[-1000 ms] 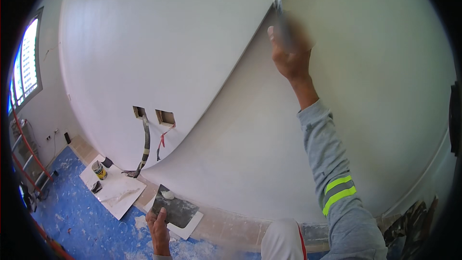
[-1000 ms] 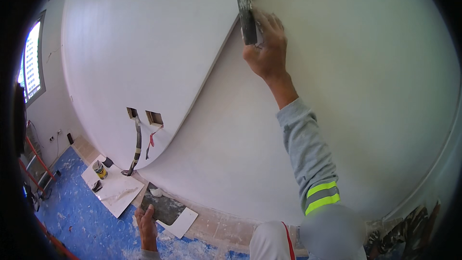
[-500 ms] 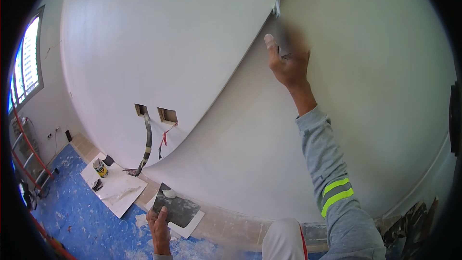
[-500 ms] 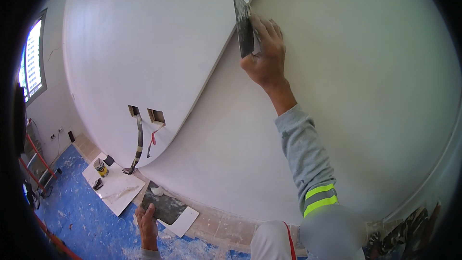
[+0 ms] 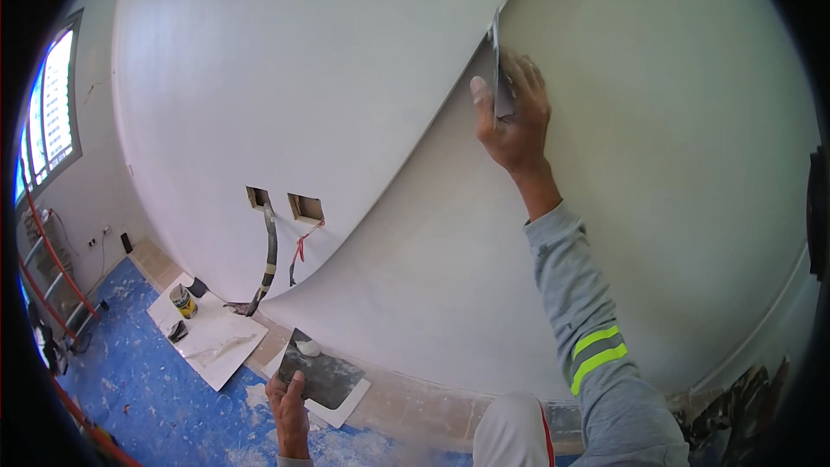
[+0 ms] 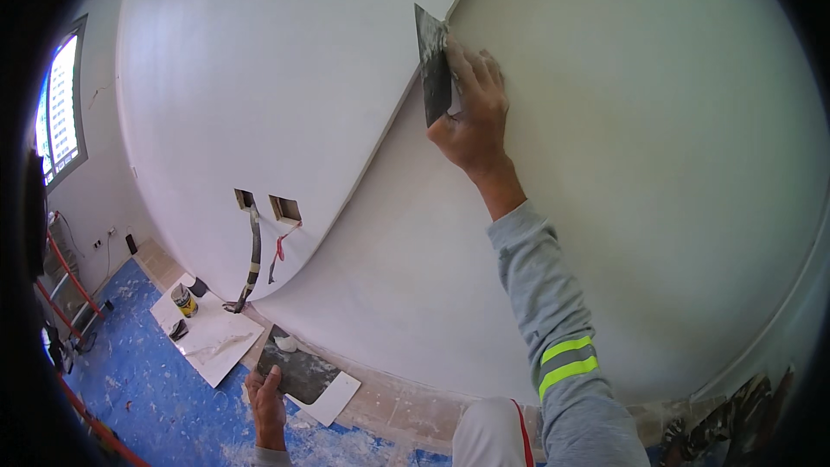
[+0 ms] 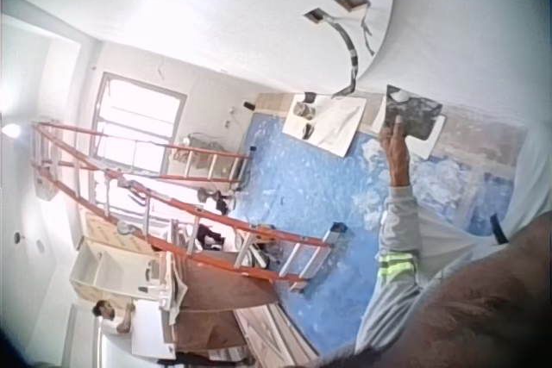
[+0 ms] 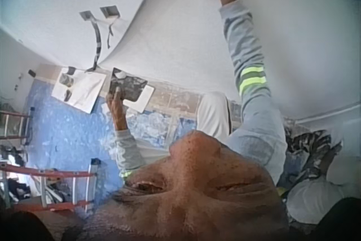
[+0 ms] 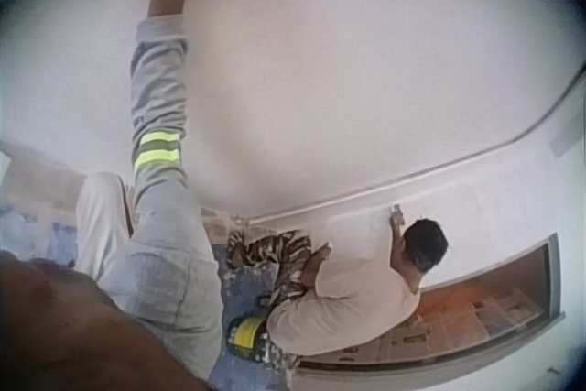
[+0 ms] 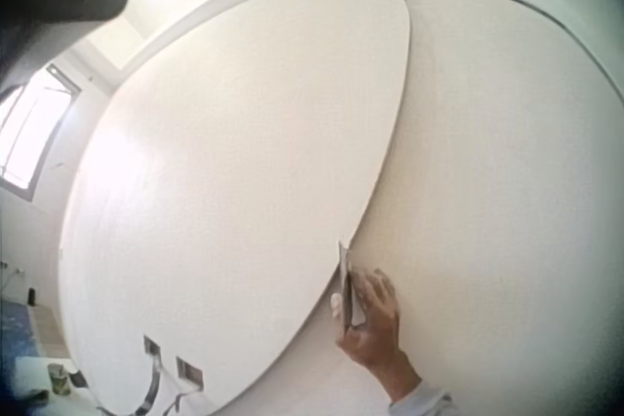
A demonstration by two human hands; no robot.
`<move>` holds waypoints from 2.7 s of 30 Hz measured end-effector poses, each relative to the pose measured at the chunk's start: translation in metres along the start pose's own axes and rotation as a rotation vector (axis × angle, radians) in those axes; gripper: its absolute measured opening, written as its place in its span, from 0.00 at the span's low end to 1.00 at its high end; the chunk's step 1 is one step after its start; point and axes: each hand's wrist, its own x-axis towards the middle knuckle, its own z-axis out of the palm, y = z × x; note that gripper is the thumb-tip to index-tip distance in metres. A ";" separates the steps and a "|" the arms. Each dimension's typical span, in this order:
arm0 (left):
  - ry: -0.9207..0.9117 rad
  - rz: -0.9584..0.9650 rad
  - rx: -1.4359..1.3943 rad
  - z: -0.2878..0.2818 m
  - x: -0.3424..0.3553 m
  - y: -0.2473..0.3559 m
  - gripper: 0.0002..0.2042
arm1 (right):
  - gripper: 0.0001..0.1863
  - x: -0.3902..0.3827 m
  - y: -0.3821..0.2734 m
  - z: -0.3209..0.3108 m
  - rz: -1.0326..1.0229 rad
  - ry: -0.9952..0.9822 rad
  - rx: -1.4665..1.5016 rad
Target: The person scoops plaster from a hawk and applies it to a wall using a trowel, smoothing the surface along a curved edge. The person repeatedly transfers plaster between tools and spreads it evenly on the wall.
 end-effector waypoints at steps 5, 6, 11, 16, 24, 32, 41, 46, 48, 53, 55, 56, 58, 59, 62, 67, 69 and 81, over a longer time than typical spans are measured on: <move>-0.009 0.012 0.021 -0.001 0.001 -0.002 0.11 | 0.23 -0.005 -0.002 0.004 -0.027 0.007 -0.022; -0.004 0.011 0.021 -0.003 0.001 -0.003 0.11 | 0.23 -0.006 -0.003 0.005 -0.030 0.007 -0.022; -0.025 0.005 0.018 -0.009 0.004 -0.010 0.11 | 0.31 -0.016 -0.001 0.010 -0.027 0.014 0.002; -0.105 -0.076 -0.138 0.000 0.003 0.004 0.15 | 0.36 -0.023 0.000 0.011 -0.035 -0.017 -0.006; -0.028 -0.213 -0.316 -0.016 0.011 -0.008 0.17 | 0.27 -0.027 -0.013 0.012 -0.023 -0.024 -0.032; -0.079 -0.181 -0.258 -0.014 0.009 -0.004 0.17 | 0.28 -0.036 -0.020 0.014 -0.007 -0.039 -0.029; -0.057 -0.202 -0.223 -0.015 0.011 -0.007 0.16 | 0.30 -0.046 -0.025 0.017 -0.015 -0.047 -0.030; -0.062 -0.190 -0.224 -0.017 0.010 -0.006 0.16 | 0.30 -0.049 -0.029 0.020 -0.013 -0.049 -0.035; -0.056 -0.183 -0.217 -0.013 0.007 -0.002 0.16 | 0.30 -0.051 -0.032 0.019 -0.004 -0.058 -0.040; -0.070 -0.173 -0.195 -0.008 0.005 0.006 0.16 | 0.31 -0.057 -0.032 0.021 -0.014 -0.060 -0.044; -0.059 -0.171 -0.187 -0.010 0.007 0.002 0.16 | 0.31 -0.059 -0.034 0.022 -0.007 -0.064 -0.040; -0.053 -0.169 -0.182 -0.012 0.007 0.000 0.16 | 0.31 -0.059 -0.037 0.022 0.001 -0.067 -0.034; -0.063 -0.168 -0.184 -0.012 0.008 -0.001 0.16 | 0.34 -0.062 -0.037 0.024 -0.002 -0.066 -0.026; -0.071 -0.169 -0.185 -0.012 0.008 -0.001 0.16 | 0.37 -0.066 -0.033 0.026 -0.013 -0.061 -0.025; -0.064 -0.179 -0.161 -0.015 0.008 -0.002 0.17 | 0.40 -0.072 -0.032 0.030 -0.029 -0.053 -0.022; -0.075 -0.164 -0.159 -0.014 0.009 0.000 0.17 | 0.39 -0.077 -0.037 0.031 -0.022 -0.055 -0.024; -0.070 -0.160 -0.158 -0.014 0.008 0.000 0.17 | 0.39 -0.079 -0.039 0.031 -0.017 -0.056 -0.028; -0.092 -0.161 -0.151 -0.018 0.009 0.000 0.17 | 0.31 -0.089 -0.055 0.032 0.040 -0.085 -0.055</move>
